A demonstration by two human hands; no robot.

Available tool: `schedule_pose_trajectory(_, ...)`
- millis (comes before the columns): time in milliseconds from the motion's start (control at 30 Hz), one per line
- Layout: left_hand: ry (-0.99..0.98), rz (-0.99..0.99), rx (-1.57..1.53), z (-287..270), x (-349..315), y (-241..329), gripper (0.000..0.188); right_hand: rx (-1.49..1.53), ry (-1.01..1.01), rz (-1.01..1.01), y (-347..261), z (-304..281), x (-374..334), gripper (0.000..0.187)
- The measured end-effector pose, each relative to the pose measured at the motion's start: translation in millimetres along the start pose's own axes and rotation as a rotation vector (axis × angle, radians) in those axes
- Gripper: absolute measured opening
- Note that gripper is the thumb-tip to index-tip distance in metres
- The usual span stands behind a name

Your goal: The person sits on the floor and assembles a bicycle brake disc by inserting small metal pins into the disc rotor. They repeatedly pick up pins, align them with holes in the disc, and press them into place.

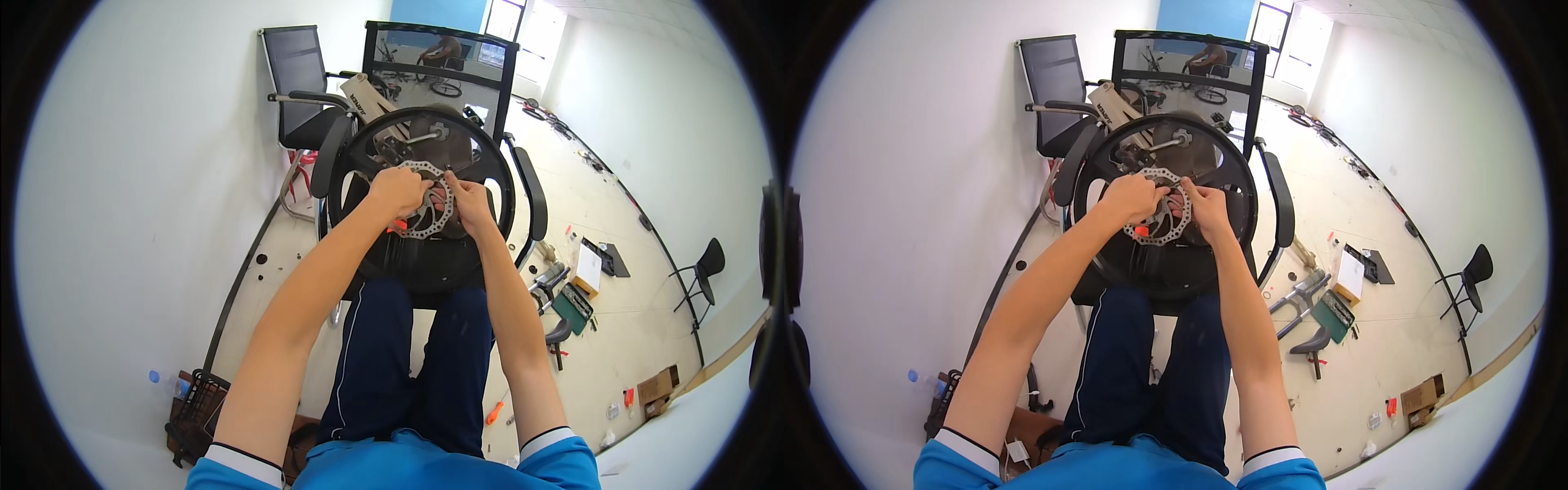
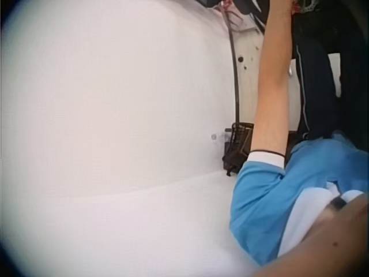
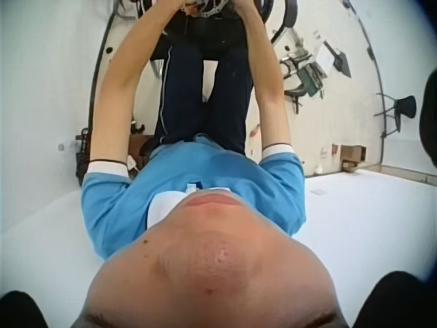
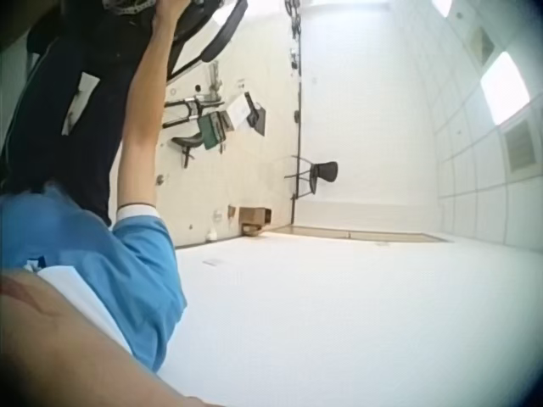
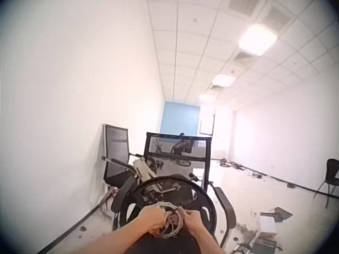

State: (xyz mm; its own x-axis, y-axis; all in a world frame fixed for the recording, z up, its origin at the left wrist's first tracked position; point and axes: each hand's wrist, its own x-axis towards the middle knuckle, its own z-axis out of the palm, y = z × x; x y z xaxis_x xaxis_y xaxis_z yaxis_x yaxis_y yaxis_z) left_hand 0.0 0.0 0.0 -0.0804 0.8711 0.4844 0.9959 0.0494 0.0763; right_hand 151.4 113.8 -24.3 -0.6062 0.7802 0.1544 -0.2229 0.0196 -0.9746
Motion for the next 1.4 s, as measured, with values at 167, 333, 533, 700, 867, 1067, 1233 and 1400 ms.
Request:
schedule_pose_trajectory(167,0.016,0.021,0.08,0,-5,-4,0.052,-0.009,0.095,0.001,5,15,-2,0.046)
schedule_pose_trajectory(333,0.138,0.015,0.077,6,-4,-4,0.049,-0.047,0.097,-0.032,-5,18,6,0.044)
schedule_pose_trajectory(533,0.118,-0.096,0.075,15,-9,5,0.047,-0.091,0.158,-0.027,-2,18,0,0.048)
schedule_pose_trajectory(700,0.156,-0.106,0.027,15,-10,6,0.052,-0.149,0.172,-0.019,-4,21,-1,0.051)
schedule_pose_trajectory(867,0.118,-0.197,0.048,14,-13,9,0.047,-0.229,0.178,-0.075,-4,28,5,0.049)
schedule_pose_trajectory(1067,0.261,-0.187,0.015,26,-14,7,0.052,-0.25,0.231,-0.09,-2,31,5,0.049)
schedule_pose_trajectory(1233,0.246,-0.261,-0.014,24,-15,13,0.053,-0.219,0.296,-0.105,1,36,6,0.047)
schedule_pose_trajectory(1400,0.219,-0.32,-0.037,20,-17,17,0.054,-0.198,0.315,-0.117,1,40,7,0.047)
